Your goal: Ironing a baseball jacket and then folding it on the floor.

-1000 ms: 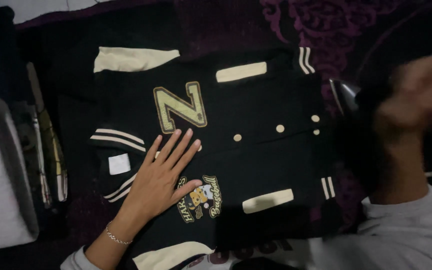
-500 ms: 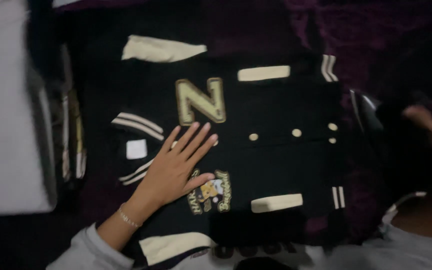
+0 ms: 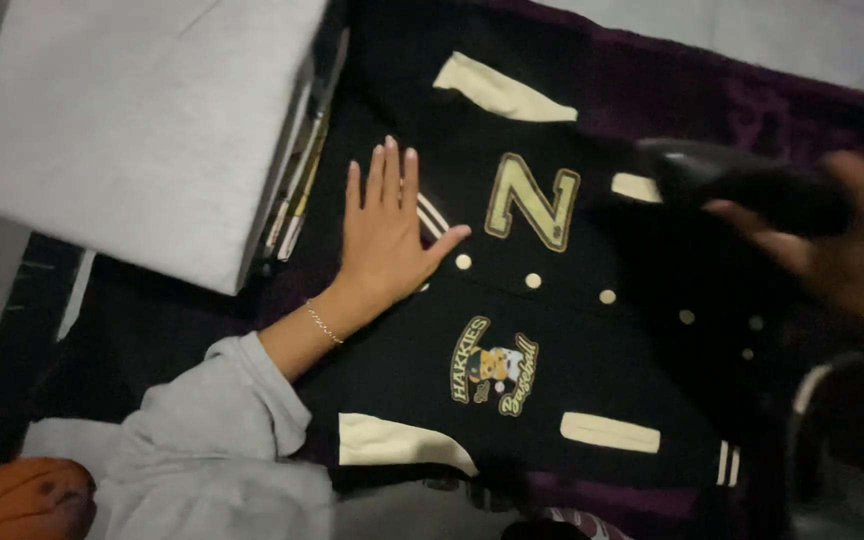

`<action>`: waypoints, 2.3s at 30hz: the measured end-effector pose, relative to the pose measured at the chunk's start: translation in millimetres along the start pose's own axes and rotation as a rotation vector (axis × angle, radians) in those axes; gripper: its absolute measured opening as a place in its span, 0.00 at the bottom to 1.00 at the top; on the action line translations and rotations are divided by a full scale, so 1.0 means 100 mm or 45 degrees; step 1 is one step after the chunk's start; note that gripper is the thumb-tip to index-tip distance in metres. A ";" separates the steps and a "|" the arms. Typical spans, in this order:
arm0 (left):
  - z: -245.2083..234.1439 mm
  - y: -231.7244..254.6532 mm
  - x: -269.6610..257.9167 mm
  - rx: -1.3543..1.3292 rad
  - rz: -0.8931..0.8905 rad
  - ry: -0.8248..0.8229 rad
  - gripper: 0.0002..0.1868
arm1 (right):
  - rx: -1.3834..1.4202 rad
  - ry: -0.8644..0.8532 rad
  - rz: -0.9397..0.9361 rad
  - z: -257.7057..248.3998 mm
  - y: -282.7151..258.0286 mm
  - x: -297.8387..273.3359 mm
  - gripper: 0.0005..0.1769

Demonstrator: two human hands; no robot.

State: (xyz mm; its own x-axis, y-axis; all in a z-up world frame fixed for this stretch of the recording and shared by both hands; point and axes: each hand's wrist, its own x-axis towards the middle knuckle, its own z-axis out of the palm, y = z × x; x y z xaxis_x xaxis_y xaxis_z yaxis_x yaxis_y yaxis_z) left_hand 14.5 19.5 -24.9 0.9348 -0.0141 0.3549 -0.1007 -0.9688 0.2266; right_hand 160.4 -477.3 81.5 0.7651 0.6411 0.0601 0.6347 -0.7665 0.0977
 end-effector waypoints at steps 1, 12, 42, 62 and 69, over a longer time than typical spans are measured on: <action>0.01 -0.01 -0.03 0.019 -0.024 -0.028 0.52 | 0.001 0.008 -0.024 -0.21 -0.56 0.32 0.25; 0.08 0.01 -0.05 0.131 -0.055 -0.164 0.62 | -0.009 0.080 -0.241 -0.01 -2.24 1.81 0.36; 0.06 -0.03 0.01 0.198 0.009 -0.222 0.62 | -0.397 -0.429 -0.367 0.26 -1.25 1.29 0.36; -0.02 -0.11 0.12 -0.171 0.408 -0.314 0.37 | -0.081 -0.047 -0.591 0.00 -2.00 1.54 0.36; 0.00 -0.10 0.10 -0.121 0.410 -0.295 0.36 | -0.426 -0.255 -0.536 0.23 -1.19 1.34 0.43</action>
State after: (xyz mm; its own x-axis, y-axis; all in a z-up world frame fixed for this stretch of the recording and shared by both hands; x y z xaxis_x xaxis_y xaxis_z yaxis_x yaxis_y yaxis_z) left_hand 24.7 29.2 -24.0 0.9011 -0.3791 0.2104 -0.4219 -0.8785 0.2240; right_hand 189.6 -301.3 55.3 0.4801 0.8442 -0.2385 0.8451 -0.3722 0.3839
